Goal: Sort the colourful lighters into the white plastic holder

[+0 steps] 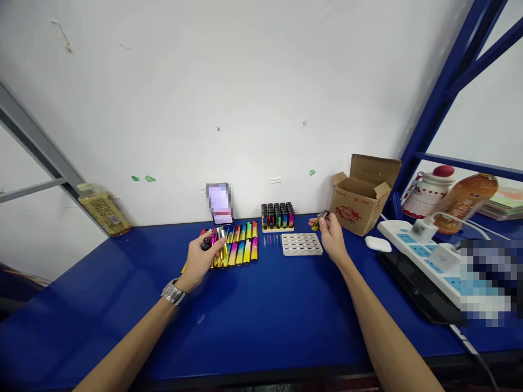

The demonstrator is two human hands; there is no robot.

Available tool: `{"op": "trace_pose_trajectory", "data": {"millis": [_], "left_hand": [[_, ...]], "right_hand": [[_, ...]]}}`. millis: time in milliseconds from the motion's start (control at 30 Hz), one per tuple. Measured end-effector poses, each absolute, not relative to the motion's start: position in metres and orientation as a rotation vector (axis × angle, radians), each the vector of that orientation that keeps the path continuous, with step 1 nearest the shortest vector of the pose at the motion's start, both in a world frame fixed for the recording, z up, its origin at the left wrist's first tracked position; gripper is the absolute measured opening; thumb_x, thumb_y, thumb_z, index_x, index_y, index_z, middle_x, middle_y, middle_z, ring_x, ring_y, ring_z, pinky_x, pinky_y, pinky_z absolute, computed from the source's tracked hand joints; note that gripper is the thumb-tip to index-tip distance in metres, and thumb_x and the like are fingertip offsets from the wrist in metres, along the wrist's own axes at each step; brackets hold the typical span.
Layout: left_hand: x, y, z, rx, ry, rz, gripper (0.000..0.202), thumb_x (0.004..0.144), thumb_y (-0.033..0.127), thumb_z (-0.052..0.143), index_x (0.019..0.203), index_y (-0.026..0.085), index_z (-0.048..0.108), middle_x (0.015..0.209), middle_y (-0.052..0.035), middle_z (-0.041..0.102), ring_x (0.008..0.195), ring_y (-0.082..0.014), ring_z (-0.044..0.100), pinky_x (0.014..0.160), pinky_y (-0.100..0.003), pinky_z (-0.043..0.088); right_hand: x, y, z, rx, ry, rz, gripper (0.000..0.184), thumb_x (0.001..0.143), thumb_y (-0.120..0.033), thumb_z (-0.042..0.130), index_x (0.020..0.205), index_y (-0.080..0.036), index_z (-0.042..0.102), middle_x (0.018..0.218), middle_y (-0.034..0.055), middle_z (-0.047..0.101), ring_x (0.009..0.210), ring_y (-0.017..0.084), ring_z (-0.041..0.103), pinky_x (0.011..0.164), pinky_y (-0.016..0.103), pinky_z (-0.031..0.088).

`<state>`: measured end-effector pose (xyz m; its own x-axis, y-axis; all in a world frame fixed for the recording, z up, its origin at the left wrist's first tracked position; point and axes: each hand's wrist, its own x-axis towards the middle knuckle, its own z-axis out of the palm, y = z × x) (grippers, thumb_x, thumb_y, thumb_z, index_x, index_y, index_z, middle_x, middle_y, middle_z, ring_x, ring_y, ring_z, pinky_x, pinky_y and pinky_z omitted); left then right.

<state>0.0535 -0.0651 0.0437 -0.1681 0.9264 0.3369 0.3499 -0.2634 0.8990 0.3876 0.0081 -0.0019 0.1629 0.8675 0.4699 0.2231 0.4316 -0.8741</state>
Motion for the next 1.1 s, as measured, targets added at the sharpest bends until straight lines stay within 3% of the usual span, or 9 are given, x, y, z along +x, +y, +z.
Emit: {"op": "trace_pose_trajectory", "data": {"millis": [233, 333, 467, 600, 700, 833, 900, 1000, 1100], "left_hand": [[0.04, -0.062, 0.034, 1.434, 1.443, 1.461, 0.031, 0.069, 0.044, 0.071, 0.07, 0.017, 0.057, 0.046, 0.0076, 0.042, 0.041, -0.0085, 0.039, 0.042, -0.021, 0.031], [0.039, -0.061, 0.033, 1.471, 1.465, 1.447, 0.031, 0.07, 0.044, 0.07, 0.069, 0.017, 0.056, 0.044, 0.0078, 0.041, 0.041, -0.0084, 0.039, 0.042, -0.021, 0.031], [0.037, -0.062, 0.034, 1.518, 1.473, 1.44, 0.032, 0.072, 0.044, 0.069, 0.064, 0.018, 0.052, 0.045, 0.0072, 0.041, 0.042, -0.008, 0.038, 0.042, -0.02, 0.03], [0.036, -0.063, 0.035, 1.501, 1.489, 1.418, 0.032, 0.073, 0.045, 0.068, 0.065, 0.018, 0.053, 0.045, 0.0071, 0.041, 0.041, -0.008, 0.037, 0.042, -0.021, 0.03], [0.035, -0.062, 0.035, 1.514, 1.496, 1.416, 0.033, 0.074, 0.046, 0.066, 0.065, 0.018, 0.051, 0.047, 0.0067, 0.041, 0.044, -0.0083, 0.038, 0.043, -0.021, 0.03], [0.035, -0.061, 0.036, 1.537, 1.496, 1.385, 0.036, 0.076, 0.047, 0.064, 0.062, 0.018, 0.048, 0.047, 0.0065, 0.04, 0.044, -0.0085, 0.039, 0.043, -0.021, 0.031], [0.035, -0.062, 0.036, 1.532, 1.495, 1.375, 0.037, 0.076, 0.048, 0.064, 0.062, 0.019, 0.047, 0.047, 0.0067, 0.039, 0.043, -0.0083, 0.038, 0.042, -0.021, 0.03], [0.034, -0.063, 0.037, 1.514, 1.51, 1.367, 0.036, 0.076, 0.049, 0.064, 0.064, 0.019, 0.048, 0.046, 0.0067, 0.04, 0.041, -0.0083, 0.037, 0.041, -0.022, 0.029], [0.033, -0.064, 0.038, 1.51, 1.544, 1.368, 0.035, 0.075, 0.047, 0.065, 0.063, 0.019, 0.048, 0.047, 0.0064, 0.041, 0.042, -0.0085, 0.037, 0.043, -0.022, 0.029]], "right_hand": [[0.374, -0.005, 0.01, -1.205, -1.524, 0.332, 0.035, 0.093, -0.056, 0.032, 0.098, -0.023, 0.041, 0.082, 0.0048, 0.063, 0.072, 0.019, 0.062, 0.072, 0.034, 0.048], [0.352, -0.015, 0.019, -1.276, -1.835, 0.162, 0.03, 0.094, -0.048, 0.034, 0.101, -0.021, 0.046, 0.084, 0.006, 0.062, 0.073, 0.02, 0.058, 0.069, 0.032, 0.044], [0.33, -0.025, 0.026, -1.418, -2.33, -0.102, 0.02, 0.09, -0.033, 0.041, 0.083, -0.02, 0.055, 0.077, 0.0072, 0.063, 0.073, 0.021, 0.057, 0.064, 0.029, 0.035], [0.329, -0.031, 0.029, -1.636, -2.427, -0.072, 0.013, 0.081, -0.025, 0.048, 0.072, -0.022, 0.057, 0.066, 0.002, 0.064, 0.058, 0.017, 0.055, 0.053, 0.027, 0.023], [0.329, -0.029, 0.033, -1.677, -2.345, -0.134, 0.013, 0.078, -0.025, 0.051, 0.067, -0.022, 0.058, 0.061, 0.0018, 0.062, 0.054, 0.016, 0.052, 0.052, 0.027, 0.021], [0.31, -0.011, 0.048, -1.559, -2.235, -0.447, 0.031, 0.089, -0.031, 0.043, 0.065, -0.018, 0.059, 0.055, 0.0063, 0.058, 0.055, 0.017, 0.048, 0.064, 0.031, 0.028], [0.294, 0.004, 0.061, -1.536, -2.163, -0.521, 0.035, 0.093, -0.027, 0.035, 0.078, -0.015, 0.063, 0.065, 0.0102, 0.061, 0.064, 0.02, 0.051, 0.067, 0.033, 0.028], [0.269, 0.03, 0.08, -1.621, -2.157, -0.556, 0.034, 0.093, -0.028, 0.035, 0.1, -0.013, 0.065, 0.087, 0.018, 0.063, 0.086, 0.029, 0.052, 0.07, 0.035, 0.028], [0.25, 0.052, 0.088, -1.756, -2.225, -0.493, 0.034, 0.087, -0.031, 0.043, 0.098, -0.011, 0.069, 0.094, 0.0204, 0.064, 0.094, 0.032, 0.052, 0.074, 0.037, 0.03]]}}
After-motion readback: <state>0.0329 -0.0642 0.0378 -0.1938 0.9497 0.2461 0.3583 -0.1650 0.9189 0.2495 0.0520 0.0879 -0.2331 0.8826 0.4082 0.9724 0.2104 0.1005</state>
